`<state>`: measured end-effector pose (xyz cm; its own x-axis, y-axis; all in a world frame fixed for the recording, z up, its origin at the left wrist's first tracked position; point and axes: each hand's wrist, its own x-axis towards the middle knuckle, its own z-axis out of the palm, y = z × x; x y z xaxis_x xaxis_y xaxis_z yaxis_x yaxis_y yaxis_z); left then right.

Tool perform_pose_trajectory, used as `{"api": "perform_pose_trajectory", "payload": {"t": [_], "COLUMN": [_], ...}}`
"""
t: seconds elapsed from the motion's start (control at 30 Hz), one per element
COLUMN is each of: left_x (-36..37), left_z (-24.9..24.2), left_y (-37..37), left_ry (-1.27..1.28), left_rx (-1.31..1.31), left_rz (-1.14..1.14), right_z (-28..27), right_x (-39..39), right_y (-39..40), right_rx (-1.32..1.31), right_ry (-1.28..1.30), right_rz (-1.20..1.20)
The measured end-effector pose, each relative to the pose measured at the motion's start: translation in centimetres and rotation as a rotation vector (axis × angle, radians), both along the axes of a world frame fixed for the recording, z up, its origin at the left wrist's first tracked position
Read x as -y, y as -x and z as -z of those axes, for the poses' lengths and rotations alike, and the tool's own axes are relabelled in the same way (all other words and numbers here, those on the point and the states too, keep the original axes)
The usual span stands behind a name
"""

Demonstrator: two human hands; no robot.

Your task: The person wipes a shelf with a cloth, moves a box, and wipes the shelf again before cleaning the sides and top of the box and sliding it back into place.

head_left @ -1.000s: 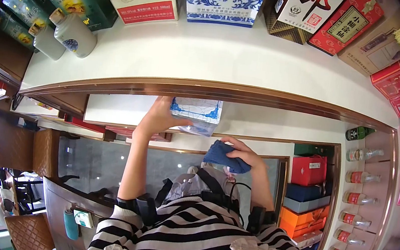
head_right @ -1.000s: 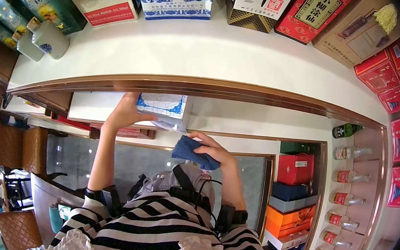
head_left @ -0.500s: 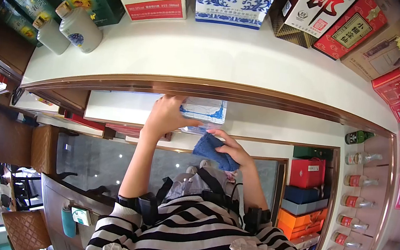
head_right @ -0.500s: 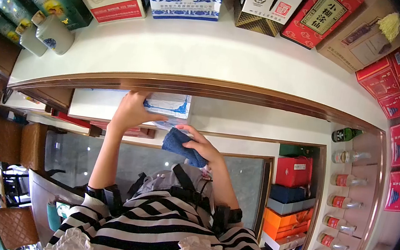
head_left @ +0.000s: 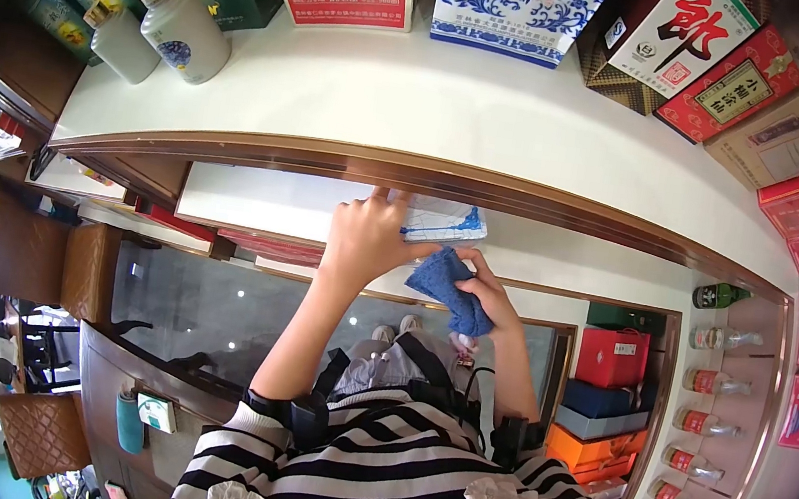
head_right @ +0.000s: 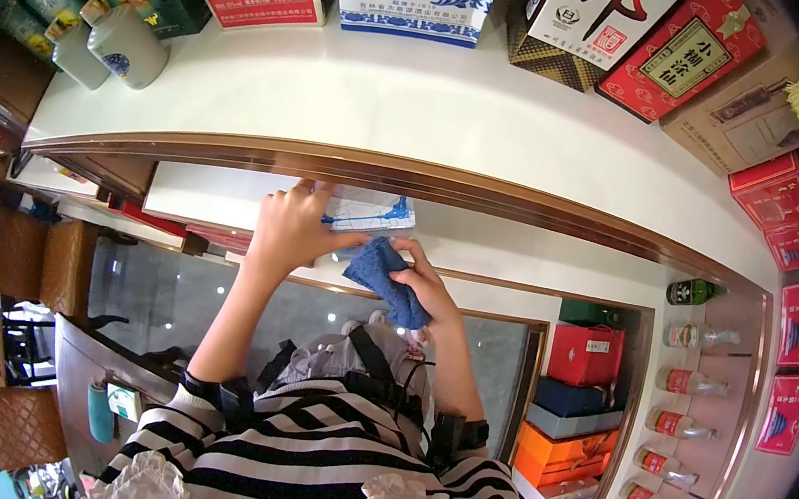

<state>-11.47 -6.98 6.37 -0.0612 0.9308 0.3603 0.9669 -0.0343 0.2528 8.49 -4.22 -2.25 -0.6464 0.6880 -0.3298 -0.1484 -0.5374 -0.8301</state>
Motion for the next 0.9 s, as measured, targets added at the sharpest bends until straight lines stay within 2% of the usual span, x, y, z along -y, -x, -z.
{"api": "perform_pose_trajectory", "payload": {"t": [0.1,0.27,0.4,0.47,0.6,0.67,0.73,0.83,0.9], "left_x": [0.1,0.5,0.6,0.4,0.3,-0.1,-0.6,-1.2,-1.2], "left_z": [-0.5,-1.6,-1.5,-1.0,-1.3,-0.4,0.5,0.6,0.6], "left_y": [-0.1,0.0,-0.5,-0.5,-0.9,-0.1,0.3,0.3,-0.3], "left_ry": [0.039,0.018,0.152,-0.047,0.003,0.101,0.090,-0.040,-0.008], "left_rx": [-0.006,0.030,0.066,-0.074,-0.141,-0.076,-0.005,0.071,0.056], "left_rz": [0.032,0.196,0.164,0.172,0.080,0.109,0.141,0.262,0.181], "right_z": [0.9,0.6,0.4,0.5,0.6,0.5,0.2,-0.2,-0.2], "right_x": [-1.3,-3.3,-5.1,-5.7,-6.3,-6.6,-7.0,-8.2,-8.9], "right_y": [-0.2,-1.2,-2.1,-2.6,-3.2,-3.3,-3.4,-3.7,-3.8], "right_rx": [0.025,0.006,0.017,0.074,0.086,0.114,0.141,0.184,0.184], "right_ry": [-0.190,-0.071,-0.177,-0.238,-0.199,-0.243,-0.284,-0.273,-0.275], "right_rz": [-0.046,-0.006,-0.044,-0.115,-0.140,-0.151,-0.160,-0.232,-0.210]}}
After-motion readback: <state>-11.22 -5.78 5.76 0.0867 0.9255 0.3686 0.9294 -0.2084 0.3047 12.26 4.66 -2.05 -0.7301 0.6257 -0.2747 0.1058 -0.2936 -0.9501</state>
